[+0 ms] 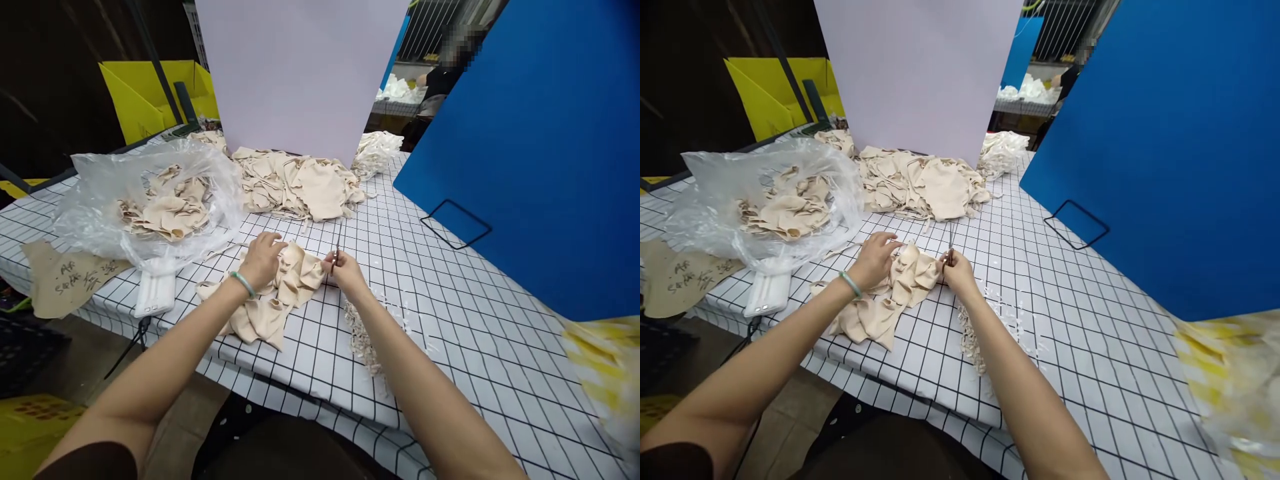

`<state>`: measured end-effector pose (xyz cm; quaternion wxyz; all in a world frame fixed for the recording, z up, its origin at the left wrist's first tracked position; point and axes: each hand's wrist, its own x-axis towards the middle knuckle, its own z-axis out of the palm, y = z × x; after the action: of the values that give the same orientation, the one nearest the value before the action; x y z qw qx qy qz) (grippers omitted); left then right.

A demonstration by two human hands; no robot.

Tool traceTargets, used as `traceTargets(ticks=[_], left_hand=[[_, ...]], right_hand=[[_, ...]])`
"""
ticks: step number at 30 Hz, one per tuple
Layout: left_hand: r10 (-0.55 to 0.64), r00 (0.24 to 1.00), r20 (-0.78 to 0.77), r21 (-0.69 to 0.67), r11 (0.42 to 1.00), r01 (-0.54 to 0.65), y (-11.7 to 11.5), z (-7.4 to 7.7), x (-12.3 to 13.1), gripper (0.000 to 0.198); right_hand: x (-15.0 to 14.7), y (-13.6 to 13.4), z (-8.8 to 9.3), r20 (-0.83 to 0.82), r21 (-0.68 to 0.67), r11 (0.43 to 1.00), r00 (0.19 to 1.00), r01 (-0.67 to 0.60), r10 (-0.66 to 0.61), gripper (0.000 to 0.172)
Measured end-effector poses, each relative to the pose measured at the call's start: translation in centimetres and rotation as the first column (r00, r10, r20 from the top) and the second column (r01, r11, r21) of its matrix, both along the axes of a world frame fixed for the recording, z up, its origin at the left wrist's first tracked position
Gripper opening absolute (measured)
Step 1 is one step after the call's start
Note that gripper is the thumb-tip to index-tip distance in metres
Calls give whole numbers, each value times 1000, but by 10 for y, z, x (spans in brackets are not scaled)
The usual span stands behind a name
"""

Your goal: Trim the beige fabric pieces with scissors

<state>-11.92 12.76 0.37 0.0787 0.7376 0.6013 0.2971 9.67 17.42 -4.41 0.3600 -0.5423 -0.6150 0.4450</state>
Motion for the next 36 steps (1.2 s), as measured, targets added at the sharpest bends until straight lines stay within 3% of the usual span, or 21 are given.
traceTargets(ticks=[2, 4, 6, 8, 12, 14, 16, 17, 19, 22, 25, 27, 30, 31, 33, 36], left_hand=[[-46, 999, -16, -41, 998, 46, 3, 3, 12, 29], [-62, 998, -14, -96, 994, 60, -7, 0, 29, 7], [-63, 998, 0, -169, 984, 62, -24, -6, 42, 19], [-55, 998, 30, -236, 970, 60, -42, -12, 49, 31], [-17, 983, 181, -283, 957, 69, -72, -8, 48, 25], [24, 884, 466, -349, 923, 159, -86, 2, 48, 22], [126, 668, 733, -418, 859, 296, -98, 13, 48, 24], [183, 571, 800, -439, 827, 351, -103, 17, 48, 26], [245, 496, 833, -468, 790, 397, -111, 25, 48, 28], [268, 500, 823, -506, 746, 433, -118, 34, 46, 33], [199, 590, 783, -549, 667, 503, -126, 44, 43, 38], [77, 681, 728, -521, 708, 477, -131, 50, 43, 36], [-63, 805, 590, -306, 905, 295, -136, 53, 44, 29], [-76, 813, 578, -230, 940, 251, -136, 51, 46, 28], [-57, 736, 675, -164, 961, 225, -135, 45, 49, 28], [73, 441, 894, -194, 952, 236, -130, 32, 57, 31]], right_hand=[[14, -2, 2, 6, -14, 998, 998, 69, -69, 19], [25, -8, 5, 11, -10, 993, 993, 121, -121, 21], [29, -18, 9, 2, -9, 992, 992, 128, -128, 22], [26, -30, 12, -23, -25, 996, 996, 81, -82, 24], [12, -61, 15, -148, -64, 994, 986, -93, 82, 28], [4, -78, 16, -281, -69, 974, 941, -216, 189, 32], [-2, -92, 18, -379, -53, 951, 888, -303, 262, 34], [-4, -97, 18, -394, -49, 949, 879, -313, 269, 33], [-6, -102, 21, -379, -54, 960, 895, -273, 233, 25], [-4, -105, 28, -384, -50, 979, 909, -196, 163, 17], [-1, -110, 36, -403, -15, 982, 900, -187, 165, 16], [-4, -118, 38, -427, -19, 979, 887, -204, 177, 15], [-18, -136, 34, -520, -90, 971, 842, -223, 145, 20], [-24, -143, 32, -552, -129, 964, 825, -232, 125, 25], [-34, -154, 29, -597, -205, 945, 798, -254, 85, 34], [-32, -162, 31, -611, -205, 931, 783, -302, 120, 36]])
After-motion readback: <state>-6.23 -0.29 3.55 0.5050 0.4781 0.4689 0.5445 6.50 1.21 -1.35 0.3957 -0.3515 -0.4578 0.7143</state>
